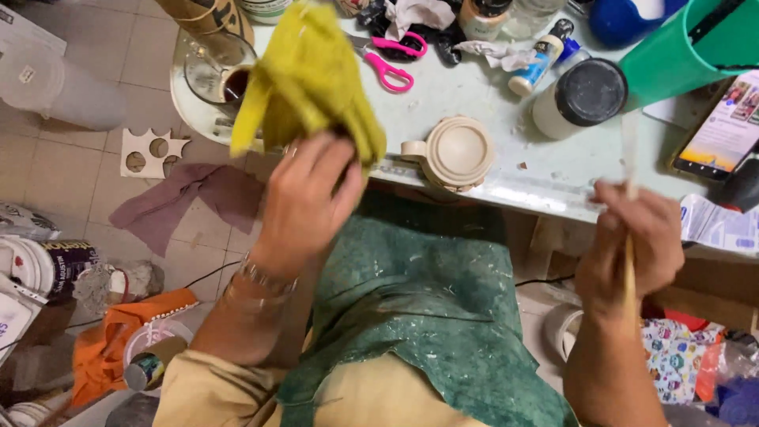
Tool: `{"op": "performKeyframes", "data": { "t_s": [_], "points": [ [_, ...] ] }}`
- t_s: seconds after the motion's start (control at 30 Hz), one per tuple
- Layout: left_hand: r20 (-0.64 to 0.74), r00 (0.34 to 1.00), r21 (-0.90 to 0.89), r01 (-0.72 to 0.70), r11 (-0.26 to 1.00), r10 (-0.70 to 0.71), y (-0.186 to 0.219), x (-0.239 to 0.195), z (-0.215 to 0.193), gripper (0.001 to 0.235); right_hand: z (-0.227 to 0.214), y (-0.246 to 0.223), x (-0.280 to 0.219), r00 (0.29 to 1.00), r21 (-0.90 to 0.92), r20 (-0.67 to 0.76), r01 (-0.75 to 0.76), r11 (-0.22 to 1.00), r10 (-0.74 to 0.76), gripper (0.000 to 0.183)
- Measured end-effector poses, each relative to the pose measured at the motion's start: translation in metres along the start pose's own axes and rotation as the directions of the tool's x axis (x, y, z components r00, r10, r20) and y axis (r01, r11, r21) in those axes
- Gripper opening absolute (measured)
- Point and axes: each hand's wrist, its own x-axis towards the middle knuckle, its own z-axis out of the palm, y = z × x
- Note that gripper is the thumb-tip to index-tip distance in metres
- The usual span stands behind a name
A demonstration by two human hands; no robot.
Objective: Painting and glazing a ceramic mug with floral patterns using a brush and small paint bottles
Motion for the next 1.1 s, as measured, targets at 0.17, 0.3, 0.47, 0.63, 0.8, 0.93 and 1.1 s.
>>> {"op": "performKeyframes", "data": {
  "t_s": [0.17, 0.3, 0.47, 0.63, 0.8, 0.93, 1.1],
  "points": [
    [0.1, 0.993, 0.17, 0.049, 0.984, -0.067, -0.029, 0.019, 0.051, 0.029, 0.016, 0.019, 0.057, 0.925, -0.31, 0.358, -0.01, 0.951, 0.127, 0.018],
    [0.234, 0.955, 0.175, 0.142, 0.974, -0.181, -0.025, 0.015, 0.062, 0.04, 0.04, 0.046, 0.09, 0.853, -0.411, 0.501, 0.089, 0.907, 0.144, 0.031],
    [0.109, 0.984, 0.095, 0.129, 0.987, -0.139, -0.016, 0.001, 0.043, 0.03, 0.072, 0.096, 0.105, 0.701, -0.653, 0.531, -0.019, 0.757, 0.476, 0.047],
    [0.031, 0.994, -0.011, 0.105, 0.994, -0.104, -0.001, -0.017, 0.03, 0.025, 0.103, 0.126, 0.117, 0.615, -0.812, 0.403, -0.1, 0.575, 0.678, 0.057],
    [-0.001, 0.996, -0.114, 0.083, 0.99, -0.084, 0.02, -0.026, 0.023, 0.022, 0.112, 0.141, 0.112, 0.557, -0.82, 0.373, -0.176, 0.544, 0.742, 0.044],
    [-0.108, 0.994, -0.164, -0.002, 0.986, -0.016, 0.037, -0.014, 0.012, 0.016, 0.098, 0.121, 0.121, 0.692, -0.739, 0.334, -0.23, 0.633, 0.64, 0.04],
    [-0.168, 0.986, -0.224, -0.042, 0.974, 0.004, 0.051, -0.012, 0.014, 0.012, 0.067, 0.051, 0.121, 0.731, -0.536, 0.279, -0.42, 0.733, 0.623, 0.034]
  ]
}}
